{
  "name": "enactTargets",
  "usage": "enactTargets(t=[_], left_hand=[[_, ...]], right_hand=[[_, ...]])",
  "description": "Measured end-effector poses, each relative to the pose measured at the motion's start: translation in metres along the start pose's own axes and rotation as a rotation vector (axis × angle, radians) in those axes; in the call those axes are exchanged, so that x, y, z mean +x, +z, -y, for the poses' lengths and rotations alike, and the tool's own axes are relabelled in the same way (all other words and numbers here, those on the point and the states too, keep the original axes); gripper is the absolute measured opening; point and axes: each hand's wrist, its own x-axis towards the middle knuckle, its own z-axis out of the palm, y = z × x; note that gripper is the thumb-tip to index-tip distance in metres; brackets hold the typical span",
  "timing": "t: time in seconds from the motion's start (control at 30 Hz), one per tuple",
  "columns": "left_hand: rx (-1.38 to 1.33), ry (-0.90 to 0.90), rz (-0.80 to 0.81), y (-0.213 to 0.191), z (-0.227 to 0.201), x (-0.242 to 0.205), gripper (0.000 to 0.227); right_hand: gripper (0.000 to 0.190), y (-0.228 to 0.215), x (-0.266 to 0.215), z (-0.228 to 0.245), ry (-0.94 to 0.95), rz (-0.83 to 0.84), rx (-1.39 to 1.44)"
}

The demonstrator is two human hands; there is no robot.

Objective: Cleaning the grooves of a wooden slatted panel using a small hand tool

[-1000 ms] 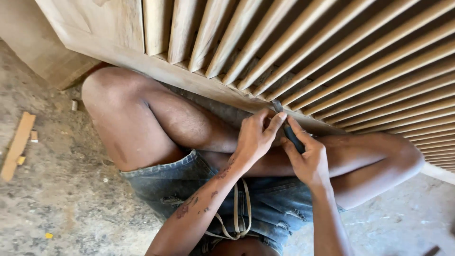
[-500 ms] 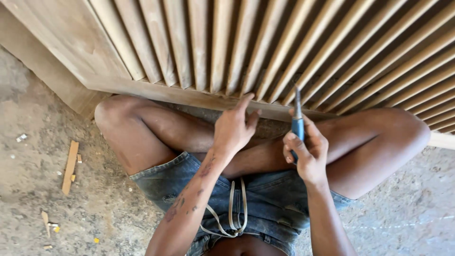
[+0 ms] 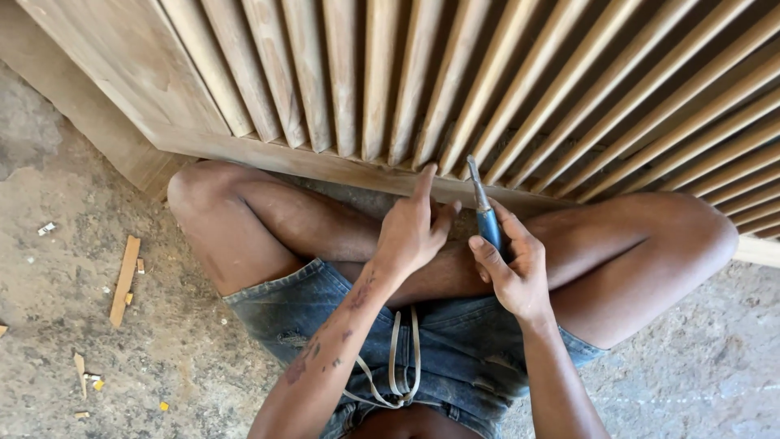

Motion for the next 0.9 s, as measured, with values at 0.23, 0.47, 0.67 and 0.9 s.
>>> enactTargets(t=[0.23, 0.47, 0.67, 0.9], left_hand=[[-0.147, -0.112, -0.048, -0.02, 0.016, -0.041, 0.026], [-0.491, -0.131, -0.027, -0.013, 0.021, -0.027, 0.029], [-0.619, -0.281, 0.026, 0.004, 0.036, 0.002, 0.043], [-0.783, -0.302, 0.064, -0.013, 0.04, 0.022, 0.041]], right_hand=[[0.049, 0.01, 0.001, 0.017, 0.091, 0.044, -0.171], [0.053, 0.027, 0.01, 0.047, 0.247, 0.107, -0.643], [0.055, 0.049, 0.018, 0.056, 0.27, 0.139, -0.945], [0.052, 0.081, 0.035, 0.062, 0.336, 0.156, -1.007]])
